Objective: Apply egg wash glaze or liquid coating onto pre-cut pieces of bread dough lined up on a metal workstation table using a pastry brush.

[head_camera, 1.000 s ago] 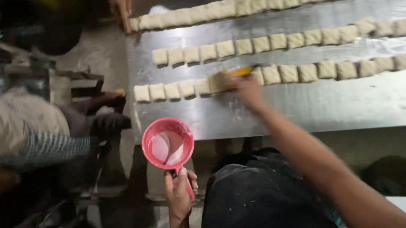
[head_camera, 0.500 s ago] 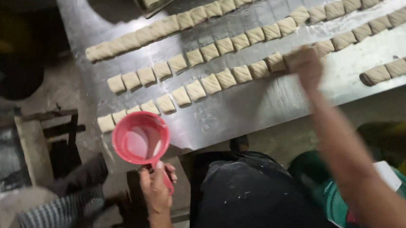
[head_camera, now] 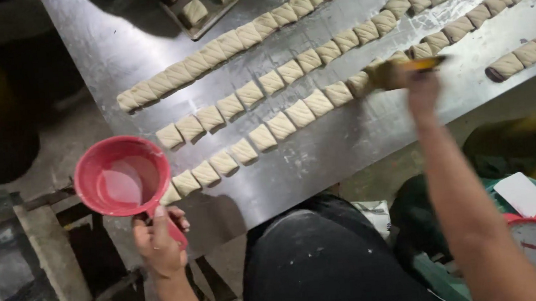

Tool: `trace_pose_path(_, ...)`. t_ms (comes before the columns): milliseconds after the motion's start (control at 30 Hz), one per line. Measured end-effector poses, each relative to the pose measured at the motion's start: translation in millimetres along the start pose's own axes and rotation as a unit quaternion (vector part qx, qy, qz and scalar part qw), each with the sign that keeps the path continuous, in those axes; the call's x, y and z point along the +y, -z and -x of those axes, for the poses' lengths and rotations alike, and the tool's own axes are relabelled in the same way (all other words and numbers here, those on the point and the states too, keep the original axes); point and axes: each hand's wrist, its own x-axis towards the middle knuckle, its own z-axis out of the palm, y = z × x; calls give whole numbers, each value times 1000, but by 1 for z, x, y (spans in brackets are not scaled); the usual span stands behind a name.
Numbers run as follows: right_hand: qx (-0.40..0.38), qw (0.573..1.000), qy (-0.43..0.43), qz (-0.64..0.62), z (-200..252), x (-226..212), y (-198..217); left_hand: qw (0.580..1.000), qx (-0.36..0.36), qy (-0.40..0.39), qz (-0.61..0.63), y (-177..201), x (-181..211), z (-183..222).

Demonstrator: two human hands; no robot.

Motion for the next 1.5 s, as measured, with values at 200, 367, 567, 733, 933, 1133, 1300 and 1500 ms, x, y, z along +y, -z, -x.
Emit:
trace_pose_path(200, 97, 988, -104, -53, 38, -116, -73, 999, 4, -11, 40, 47, 3, -39)
trace_pose_path(367, -124, 989, -79, 15, 120, -329, -254, 999, 44, 4, 17, 82, 27, -47)
trace_pose_path(567, -173, 939, -212, -210, 141, -364, -364, 997, 67, -48, -16, 113, 51, -47)
trace_pose_path(733, -246, 934, -183, -186, 162, -343, -411, 997, 71, -41, 7, 130, 42, -45)
trace_pose_path(933, -181, 937, -246, -168, 174, -357, -388, 997, 80, 0, 20, 145, 26, -50)
trace_pose_path(1133, -240, 893, -340, 172, 128, -331, -322, 999, 51, -1, -1, 132, 26, -57)
trace_pose_path(1300, -31, 968, -10, 250, 67, -93, -77, 998, 59, 5, -1, 125, 16, -57)
trace_pose_path(1500, -4, 830, 141, 539, 101, -82, -108, 999, 38, 14, 14, 117, 5, -61)
